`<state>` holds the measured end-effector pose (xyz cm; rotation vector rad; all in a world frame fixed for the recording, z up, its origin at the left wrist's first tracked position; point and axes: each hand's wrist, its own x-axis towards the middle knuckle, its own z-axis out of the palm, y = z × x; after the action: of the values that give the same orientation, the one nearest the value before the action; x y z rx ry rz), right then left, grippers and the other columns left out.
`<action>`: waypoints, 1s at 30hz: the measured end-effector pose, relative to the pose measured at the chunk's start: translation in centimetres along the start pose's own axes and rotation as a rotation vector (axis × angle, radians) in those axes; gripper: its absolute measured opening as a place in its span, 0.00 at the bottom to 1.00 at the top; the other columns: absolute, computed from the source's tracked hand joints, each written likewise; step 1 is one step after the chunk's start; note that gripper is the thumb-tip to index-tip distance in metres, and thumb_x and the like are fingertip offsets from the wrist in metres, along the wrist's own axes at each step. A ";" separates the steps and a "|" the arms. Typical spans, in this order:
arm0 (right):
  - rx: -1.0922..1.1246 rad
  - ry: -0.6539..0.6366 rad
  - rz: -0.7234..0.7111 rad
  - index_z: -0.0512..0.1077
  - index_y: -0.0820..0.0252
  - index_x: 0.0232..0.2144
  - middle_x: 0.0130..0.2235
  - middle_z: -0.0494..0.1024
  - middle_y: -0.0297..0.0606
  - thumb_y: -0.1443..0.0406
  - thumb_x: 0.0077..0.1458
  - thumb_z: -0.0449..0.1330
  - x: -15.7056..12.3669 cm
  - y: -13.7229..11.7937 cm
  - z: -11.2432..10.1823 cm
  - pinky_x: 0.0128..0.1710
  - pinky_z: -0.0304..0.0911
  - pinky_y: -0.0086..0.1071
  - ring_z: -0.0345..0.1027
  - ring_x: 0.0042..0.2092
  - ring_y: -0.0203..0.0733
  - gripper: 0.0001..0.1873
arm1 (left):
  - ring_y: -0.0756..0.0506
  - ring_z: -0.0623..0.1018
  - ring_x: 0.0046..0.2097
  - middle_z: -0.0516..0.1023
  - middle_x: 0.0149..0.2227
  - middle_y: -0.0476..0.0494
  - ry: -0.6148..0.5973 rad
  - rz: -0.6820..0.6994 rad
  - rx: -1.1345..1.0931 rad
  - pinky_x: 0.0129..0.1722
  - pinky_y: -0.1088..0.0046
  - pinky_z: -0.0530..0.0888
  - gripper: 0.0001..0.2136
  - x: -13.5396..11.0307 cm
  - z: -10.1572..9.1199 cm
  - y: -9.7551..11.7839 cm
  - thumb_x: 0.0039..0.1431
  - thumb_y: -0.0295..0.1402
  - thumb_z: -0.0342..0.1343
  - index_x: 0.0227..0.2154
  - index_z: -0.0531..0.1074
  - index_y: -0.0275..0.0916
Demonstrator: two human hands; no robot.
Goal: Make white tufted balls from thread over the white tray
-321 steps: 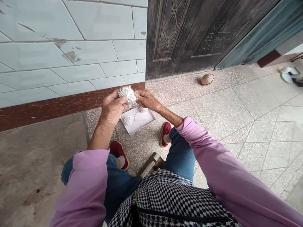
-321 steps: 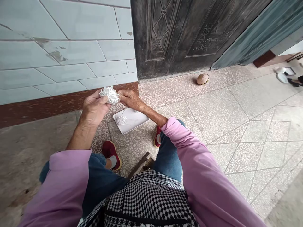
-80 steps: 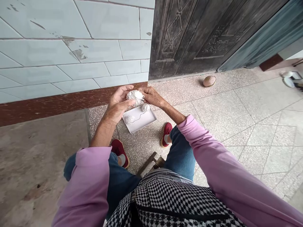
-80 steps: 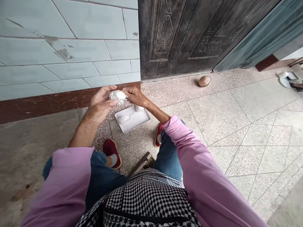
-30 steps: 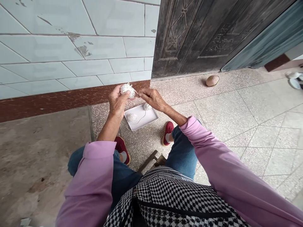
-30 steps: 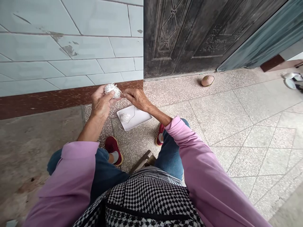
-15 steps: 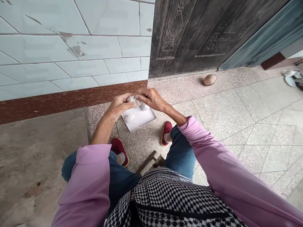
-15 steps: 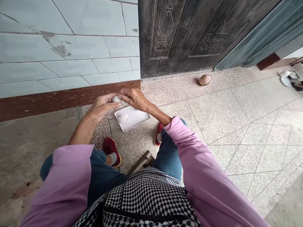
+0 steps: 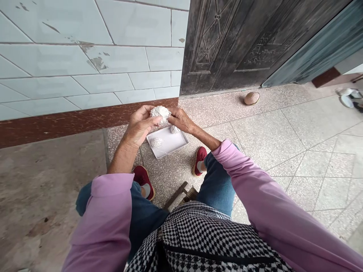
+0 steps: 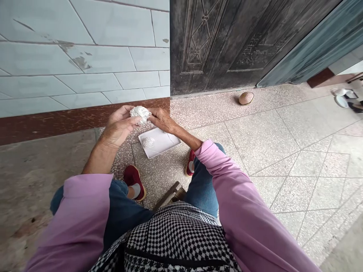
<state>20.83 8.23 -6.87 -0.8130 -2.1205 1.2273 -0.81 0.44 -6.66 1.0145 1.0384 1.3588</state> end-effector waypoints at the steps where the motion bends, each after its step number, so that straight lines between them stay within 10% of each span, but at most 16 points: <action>1: -0.037 -0.020 0.004 0.72 0.56 0.35 0.35 0.76 0.33 0.66 0.87 0.66 -0.3 -0.2 0.2 0.49 0.64 0.37 0.68 0.42 0.44 0.21 | 0.37 0.88 0.46 0.89 0.46 0.39 0.041 0.020 0.009 0.40 0.62 0.85 0.30 0.2 -0.2 -0.2 0.46 0.44 0.89 0.45 0.77 0.45; 7: -0.092 -0.127 0.023 0.72 0.53 0.33 0.35 0.78 0.35 0.56 0.88 0.70 -1.5 -2.0 0.5 0.50 0.66 0.40 0.72 0.42 0.46 0.26 | 0.41 0.84 0.40 0.85 0.39 0.47 0.248 0.118 0.215 0.36 0.67 0.81 0.32 2.0 -1.1 -1.6 0.43 0.43 0.89 0.42 0.72 0.47; 13: -0.014 0.020 0.006 0.74 0.53 0.35 0.34 0.75 0.34 0.44 0.86 0.74 -1.0 -2.9 -0.9 0.46 0.66 0.39 0.67 0.40 0.46 0.30 | 0.37 0.86 0.45 0.87 0.44 0.43 0.069 0.094 0.455 0.43 0.61 0.85 0.27 1.4 -0.5 -1.5 0.54 0.51 0.85 0.48 0.80 0.45; 21: 0.144 0.197 -0.103 0.64 0.50 0.30 0.31 0.64 0.30 0.43 0.86 0.71 -0.1 -1.1 -2.2 0.42 0.62 0.39 0.54 0.36 0.41 0.35 | 0.41 0.86 0.37 0.91 0.46 0.38 -0.137 -0.039 0.144 0.39 0.62 0.89 0.35 -0.3 1.3 -0.1 0.59 0.64 0.84 0.56 0.87 0.42; 30: 0.206 0.120 0.156 0.67 0.48 0.32 0.29 0.62 0.28 0.39 0.86 0.75 0.4 -2.0 -1.0 0.36 0.57 0.39 0.54 0.36 0.44 0.36 | 0.42 0.83 0.38 0.87 0.45 0.41 -0.084 0.009 0.000 0.33 0.67 0.81 0.29 -0.5 1.1 0.6 0.51 0.47 0.90 0.51 0.85 0.46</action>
<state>20.84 8.31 -4.61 -0.9481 -1.8288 1.4127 0.13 -0.04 -5.79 1.0686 0.9724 1.3129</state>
